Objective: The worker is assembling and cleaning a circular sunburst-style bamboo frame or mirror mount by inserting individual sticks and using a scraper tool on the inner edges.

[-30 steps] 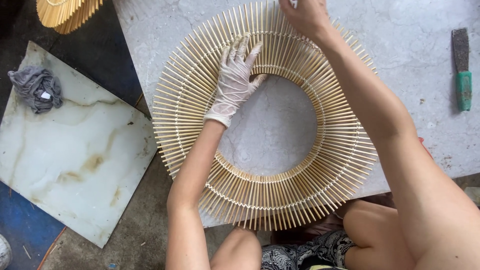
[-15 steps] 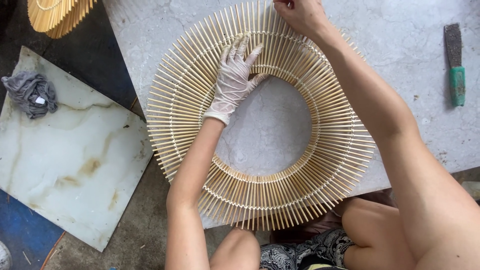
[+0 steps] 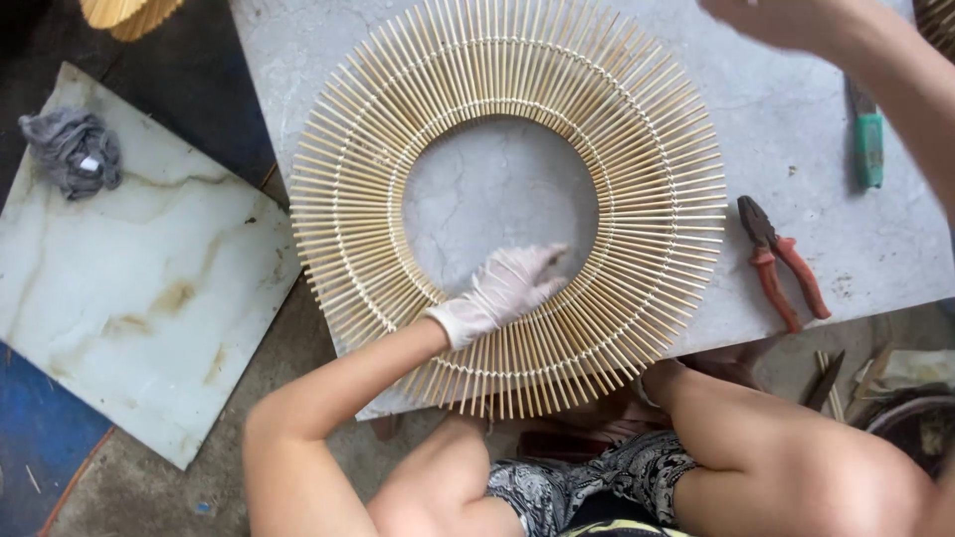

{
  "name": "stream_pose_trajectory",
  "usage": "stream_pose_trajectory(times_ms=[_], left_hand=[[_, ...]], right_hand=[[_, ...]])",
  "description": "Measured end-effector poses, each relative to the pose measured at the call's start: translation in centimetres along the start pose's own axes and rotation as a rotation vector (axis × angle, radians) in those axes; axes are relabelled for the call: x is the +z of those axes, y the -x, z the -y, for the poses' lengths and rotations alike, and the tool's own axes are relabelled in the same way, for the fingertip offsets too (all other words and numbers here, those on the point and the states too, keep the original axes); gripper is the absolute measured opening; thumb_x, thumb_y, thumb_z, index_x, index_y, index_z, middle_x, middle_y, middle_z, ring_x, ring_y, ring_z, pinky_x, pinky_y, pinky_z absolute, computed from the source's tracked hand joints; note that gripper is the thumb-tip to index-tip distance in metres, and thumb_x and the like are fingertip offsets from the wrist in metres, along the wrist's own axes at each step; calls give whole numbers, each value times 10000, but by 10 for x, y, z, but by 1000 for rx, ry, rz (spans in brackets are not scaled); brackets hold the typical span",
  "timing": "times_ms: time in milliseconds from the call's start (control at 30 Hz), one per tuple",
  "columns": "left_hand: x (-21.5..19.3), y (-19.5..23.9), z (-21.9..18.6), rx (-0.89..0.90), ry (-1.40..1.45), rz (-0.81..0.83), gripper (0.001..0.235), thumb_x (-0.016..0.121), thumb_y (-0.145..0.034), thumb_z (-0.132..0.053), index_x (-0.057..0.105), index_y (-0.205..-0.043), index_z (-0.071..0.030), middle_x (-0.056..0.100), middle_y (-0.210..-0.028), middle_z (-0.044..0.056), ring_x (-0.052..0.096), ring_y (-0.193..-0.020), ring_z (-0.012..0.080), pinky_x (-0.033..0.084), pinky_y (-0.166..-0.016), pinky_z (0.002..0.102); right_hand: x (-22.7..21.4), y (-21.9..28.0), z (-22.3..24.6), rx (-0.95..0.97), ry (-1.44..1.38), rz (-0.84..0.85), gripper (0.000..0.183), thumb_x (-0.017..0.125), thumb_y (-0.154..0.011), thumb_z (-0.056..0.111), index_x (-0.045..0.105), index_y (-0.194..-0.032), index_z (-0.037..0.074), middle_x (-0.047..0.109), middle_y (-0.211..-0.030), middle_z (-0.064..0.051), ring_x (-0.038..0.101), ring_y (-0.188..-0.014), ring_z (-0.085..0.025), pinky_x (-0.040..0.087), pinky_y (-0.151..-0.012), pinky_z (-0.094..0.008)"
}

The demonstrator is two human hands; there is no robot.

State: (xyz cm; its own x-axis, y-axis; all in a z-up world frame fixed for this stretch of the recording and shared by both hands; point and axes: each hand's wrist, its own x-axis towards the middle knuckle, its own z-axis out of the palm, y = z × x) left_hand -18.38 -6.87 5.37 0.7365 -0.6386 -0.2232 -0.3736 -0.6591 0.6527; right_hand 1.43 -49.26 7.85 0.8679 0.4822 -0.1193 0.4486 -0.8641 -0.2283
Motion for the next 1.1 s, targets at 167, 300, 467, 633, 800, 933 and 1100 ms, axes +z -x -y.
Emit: stream_pose_trajectory(times_ms=[167, 300, 467, 633, 800, 933, 1100], left_hand=[[24, 18, -24, -56, 53, 44, 590, 563, -980, -452, 513, -1452, -100, 744, -1181, 107, 732, -965, 251, 602, -872, 391], [6, 25, -46, -247, 371, 175, 679, 498, -971, -516, 420, -1514, -114, 602, -1394, 151, 615, -1227, 279, 482, -1061, 413], [-18, 13, -63, -319, 592, 124, 727, 539, -939, -583, 528, -1458, -75, 584, -1450, 179, 534, -1377, 312, 420, -1159, 425], [-150, 5, -137, -193, 824, -114, 646, 521, -994, -533, 718, -1388, -60, 754, -1188, 250, 672, -994, 326, 613, -915, 459], [-218, 47, -143, -249, 876, -257, 621, 535, -1000, -509, 699, -1390, -54, 737, -1218, 229, 671, -1028, 312, 607, -930, 449], [-198, 88, -68, -318, 941, -403, 597, 550, -1006, -486, 679, -1391, -48, 721, -1248, 209, 670, -1062, 297, 601, -944, 439], [-145, 142, 53, -427, 1040, -565, 570, 567, -1013, -457, 655, -1393, -40, 701, -1286, 184, 669, -1104, 279, 594, -962, 427]], right_hand=[[-39, 97, 57, 26, 200, 112, 411, 575, -1048, 382, 709, -1308, 93, 761, -955, -112, 720, -703, -186, 592, -594, -338], [-15, 202, 31, 165, 59, 187, 352, 589, -1057, 274, 702, -1313, 60, 787, -898, -108, 751, -734, -154, 618, -702, -296], [5, 244, -7, 249, -107, -55, 279, 675, -1033, 181, 710, -1239, -4, 748, -932, -178, 743, -798, -215, 605, -761, -318], [-113, 181, 149, 303, 47, 185, 450, 561, -1014, 435, 679, -1344, 154, 717, -1229, -107, 732, -1023, -255, 586, -922, -421], [-158, 127, 265, -170, -270, -65, 630, 439, -1010, 522, 478, -1499, 127, 527, -1474, -165, 469, -1387, -316, 409, -1091, -545], [-162, 100, 323, -282, -567, -63, 704, 437, -1008, 523, 406, -1532, 54, 466, -1534, -206, 442, -1395, -336, 381, -1056, -569], [-106, 79, 350, -202, -701, 111, 482, 581, -971, 348, 576, -1374, 84, 671, -1301, -130, 652, -1168, -263, 520, -1009, -444]])
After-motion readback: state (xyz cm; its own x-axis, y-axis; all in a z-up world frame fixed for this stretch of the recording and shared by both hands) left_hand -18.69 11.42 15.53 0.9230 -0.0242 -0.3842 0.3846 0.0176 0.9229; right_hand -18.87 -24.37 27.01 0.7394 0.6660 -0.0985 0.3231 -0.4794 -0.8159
